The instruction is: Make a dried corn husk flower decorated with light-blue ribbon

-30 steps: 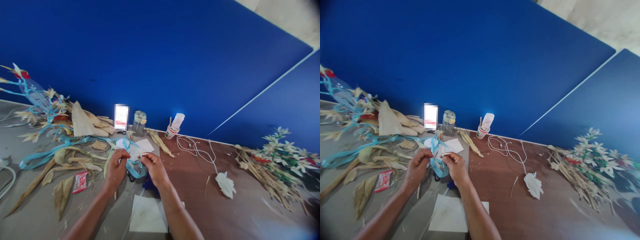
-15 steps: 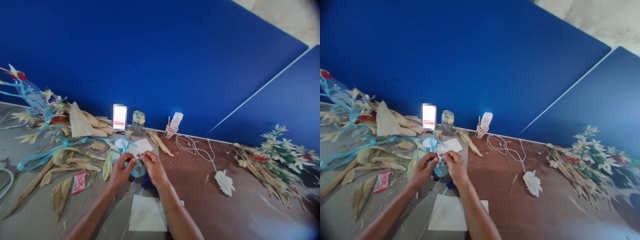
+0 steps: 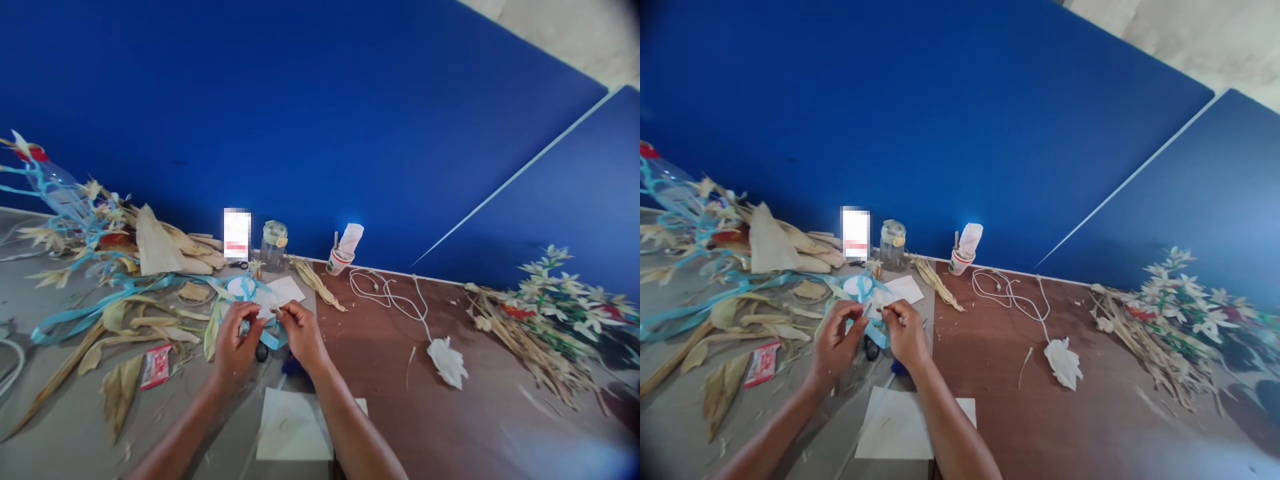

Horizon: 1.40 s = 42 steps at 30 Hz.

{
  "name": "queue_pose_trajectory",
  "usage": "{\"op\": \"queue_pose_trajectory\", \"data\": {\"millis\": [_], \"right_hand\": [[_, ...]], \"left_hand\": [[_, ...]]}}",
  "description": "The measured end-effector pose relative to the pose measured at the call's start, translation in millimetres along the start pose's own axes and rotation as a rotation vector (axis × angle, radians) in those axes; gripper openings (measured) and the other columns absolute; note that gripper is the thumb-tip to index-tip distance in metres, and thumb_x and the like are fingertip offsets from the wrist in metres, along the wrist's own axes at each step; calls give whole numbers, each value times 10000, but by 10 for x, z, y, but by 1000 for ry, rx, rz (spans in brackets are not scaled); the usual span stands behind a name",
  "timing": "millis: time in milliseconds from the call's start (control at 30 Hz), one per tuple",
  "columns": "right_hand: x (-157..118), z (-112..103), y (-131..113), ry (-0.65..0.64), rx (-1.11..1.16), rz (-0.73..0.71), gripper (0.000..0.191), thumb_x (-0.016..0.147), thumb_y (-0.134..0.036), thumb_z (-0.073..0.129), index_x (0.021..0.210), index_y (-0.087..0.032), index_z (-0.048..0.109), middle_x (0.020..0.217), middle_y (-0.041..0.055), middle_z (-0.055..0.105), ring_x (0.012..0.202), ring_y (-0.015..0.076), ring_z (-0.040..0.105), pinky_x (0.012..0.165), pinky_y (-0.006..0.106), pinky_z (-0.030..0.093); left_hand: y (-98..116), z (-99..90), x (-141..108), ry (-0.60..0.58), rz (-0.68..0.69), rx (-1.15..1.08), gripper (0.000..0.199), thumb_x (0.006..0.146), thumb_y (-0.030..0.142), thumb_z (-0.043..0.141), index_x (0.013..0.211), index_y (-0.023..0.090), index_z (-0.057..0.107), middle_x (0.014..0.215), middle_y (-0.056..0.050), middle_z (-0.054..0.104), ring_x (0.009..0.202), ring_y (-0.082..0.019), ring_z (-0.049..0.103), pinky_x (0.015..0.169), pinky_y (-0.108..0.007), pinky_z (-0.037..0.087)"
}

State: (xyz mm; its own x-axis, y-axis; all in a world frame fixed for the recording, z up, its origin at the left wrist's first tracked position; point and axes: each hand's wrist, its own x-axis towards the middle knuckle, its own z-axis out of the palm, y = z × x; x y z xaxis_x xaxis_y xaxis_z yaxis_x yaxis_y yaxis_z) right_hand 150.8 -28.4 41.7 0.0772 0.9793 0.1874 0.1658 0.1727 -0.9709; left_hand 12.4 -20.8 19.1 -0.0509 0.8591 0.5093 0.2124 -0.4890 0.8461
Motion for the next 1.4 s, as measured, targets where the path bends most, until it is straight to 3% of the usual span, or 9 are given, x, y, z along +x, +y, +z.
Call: {"op": "queue_pose_trajectory", "data": {"millis": [100,500,700,833,933,1267,1400], "right_hand": [[-14,13,-57,0,-47,-54,175,800,-176,524,714,-183,676,729,15,589,748,152,532,712,255,400],[-53,16,-96,-53,-103,-109,184,826,-149,498,754,-187,663,739,12,577,746,150,534,708,250,405],[-61,23,-103,-41,-124,-120,183,833,-147,496,730,-180,644,732,12,572,738,148,540,698,249,401],[-69,18,-106,-55,-149,-131,180,839,-154,500,737,-186,644,741,15,585,749,152,546,705,254,400],[-71,19,-117,-61,-159,-130,188,844,-161,494,730,-187,641,739,13,582,759,153,540,714,253,398],[-58,42,-54,-91,-31,-13,179,846,-243,498,727,-185,617,713,-1,554,711,134,492,646,223,390],[-51,40,-45,-74,36,59,180,831,-280,511,726,-183,619,664,-15,522,640,121,456,588,219,368]], "left_hand": [[11,-15,-19,5,130,96,132,797,218,605,929,209,601,861,-24,563,732,-144,545,731,-301,471],[46,-22,-24,40,269,209,54,820,184,560,820,215,604,816,-35,584,808,-180,565,741,-317,461],[52,-21,-23,61,221,182,144,796,227,611,923,209,545,818,-14,547,716,-154,538,725,-315,465],[70,-34,-18,60,221,237,42,813,236,583,844,209,592,823,-39,568,757,-171,547,714,-313,463],[65,-40,-21,50,234,266,77,830,241,551,789,211,608,791,-47,577,780,-185,549,726,-325,456],[35,-40,-32,0,391,363,102,820,203,551,777,230,639,756,-52,630,723,-192,561,769,-375,416],[54,-51,-35,33,437,313,80,805,175,565,790,231,621,746,-36,621,716,-184,560,778,-374,416]]}}
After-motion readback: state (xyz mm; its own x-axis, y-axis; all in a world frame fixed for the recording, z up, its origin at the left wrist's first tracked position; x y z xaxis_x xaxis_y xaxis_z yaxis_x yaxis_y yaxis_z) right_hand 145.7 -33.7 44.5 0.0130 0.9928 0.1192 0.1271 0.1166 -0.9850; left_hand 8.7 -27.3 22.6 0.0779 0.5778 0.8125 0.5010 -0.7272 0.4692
